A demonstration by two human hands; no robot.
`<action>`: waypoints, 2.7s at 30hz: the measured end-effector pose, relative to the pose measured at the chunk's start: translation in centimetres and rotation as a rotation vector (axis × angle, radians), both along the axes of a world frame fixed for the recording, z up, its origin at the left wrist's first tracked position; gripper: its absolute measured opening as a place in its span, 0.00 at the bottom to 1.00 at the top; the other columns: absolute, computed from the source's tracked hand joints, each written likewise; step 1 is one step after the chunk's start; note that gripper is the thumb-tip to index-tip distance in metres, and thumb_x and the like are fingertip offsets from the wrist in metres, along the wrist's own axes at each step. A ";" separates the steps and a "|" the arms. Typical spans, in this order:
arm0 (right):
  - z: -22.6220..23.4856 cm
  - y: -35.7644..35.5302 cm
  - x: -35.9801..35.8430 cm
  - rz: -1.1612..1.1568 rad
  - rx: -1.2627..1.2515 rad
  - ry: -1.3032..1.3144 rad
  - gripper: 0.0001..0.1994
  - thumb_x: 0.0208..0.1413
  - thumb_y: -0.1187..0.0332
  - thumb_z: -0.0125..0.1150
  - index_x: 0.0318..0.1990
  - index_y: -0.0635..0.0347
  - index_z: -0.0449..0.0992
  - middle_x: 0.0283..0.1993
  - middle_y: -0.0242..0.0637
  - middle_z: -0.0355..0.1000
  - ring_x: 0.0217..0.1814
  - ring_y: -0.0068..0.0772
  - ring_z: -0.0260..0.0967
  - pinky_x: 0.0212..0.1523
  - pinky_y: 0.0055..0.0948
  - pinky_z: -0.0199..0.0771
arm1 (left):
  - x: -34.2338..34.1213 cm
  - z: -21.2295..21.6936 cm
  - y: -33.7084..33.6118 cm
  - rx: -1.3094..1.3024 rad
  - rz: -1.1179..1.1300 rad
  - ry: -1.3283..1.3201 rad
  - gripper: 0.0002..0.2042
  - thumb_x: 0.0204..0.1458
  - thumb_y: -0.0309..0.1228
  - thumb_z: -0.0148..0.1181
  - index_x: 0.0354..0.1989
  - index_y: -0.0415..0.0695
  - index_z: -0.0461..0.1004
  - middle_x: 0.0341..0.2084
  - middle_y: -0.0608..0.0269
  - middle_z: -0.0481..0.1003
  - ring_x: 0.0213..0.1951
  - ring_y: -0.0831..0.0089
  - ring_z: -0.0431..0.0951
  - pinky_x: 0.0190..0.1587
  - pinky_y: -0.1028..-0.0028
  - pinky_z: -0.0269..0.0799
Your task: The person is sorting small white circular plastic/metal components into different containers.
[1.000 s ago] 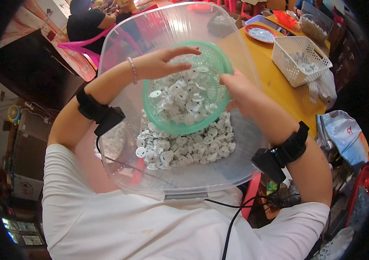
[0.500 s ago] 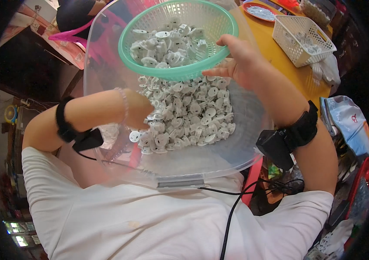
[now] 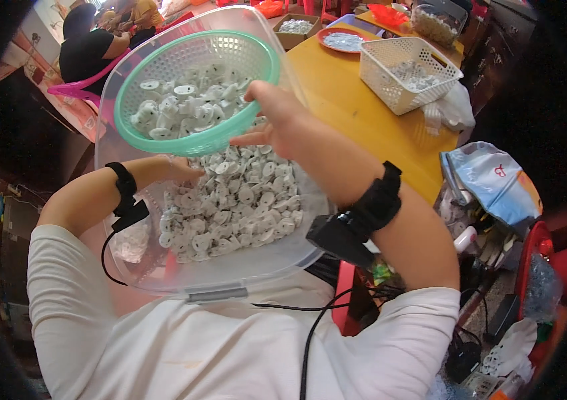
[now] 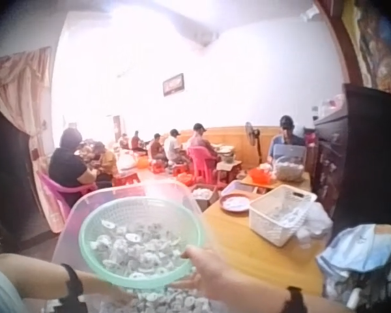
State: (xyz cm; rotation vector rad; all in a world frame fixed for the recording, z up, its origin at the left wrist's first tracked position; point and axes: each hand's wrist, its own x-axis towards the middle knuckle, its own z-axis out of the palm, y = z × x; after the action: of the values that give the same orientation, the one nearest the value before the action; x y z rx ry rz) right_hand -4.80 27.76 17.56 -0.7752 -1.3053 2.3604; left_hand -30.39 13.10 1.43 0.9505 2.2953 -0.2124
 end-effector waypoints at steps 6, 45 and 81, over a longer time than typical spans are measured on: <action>0.8 0.3 0.0 0.019 -0.003 -0.037 0.24 0.44 0.65 0.48 0.49 0.65 0.53 0.49 0.50 0.52 0.44 0.59 0.65 0.36 0.41 0.77 | 1.6 0.5 0.0 0.020 -0.067 0.122 0.46 0.38 0.60 0.54 0.60 0.38 0.52 0.47 0.45 0.66 0.47 0.57 0.69 0.45 0.66 0.66; -0.4 0.7 0.6 -0.027 0.126 -0.178 0.23 0.45 0.65 0.48 0.49 0.66 0.56 0.52 0.54 0.55 0.39 0.52 0.69 0.39 0.38 0.75 | 9.6 26.1 -1.7 0.248 -0.631 -0.765 0.13 0.49 0.38 0.54 0.35 0.40 0.70 0.23 0.67 0.72 0.25 0.82 0.68 0.29 0.78 0.66; 0.0 0.5 0.2 -0.060 0.151 -0.152 0.22 0.50 0.68 0.46 0.52 0.65 0.52 0.48 0.50 0.60 0.43 0.46 0.68 0.43 0.45 0.74 | 18.3 4.2 3.8 0.551 -1.371 -0.202 0.35 0.30 0.43 0.60 0.53 0.46 0.61 0.55 0.56 0.55 0.54 0.53 0.58 0.51 0.57 0.61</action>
State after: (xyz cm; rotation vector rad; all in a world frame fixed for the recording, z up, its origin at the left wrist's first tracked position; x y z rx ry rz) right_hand -4.62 28.28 17.53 -0.9477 -1.4800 2.1633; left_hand -12.14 16.92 5.64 2.5443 1.1534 -0.0177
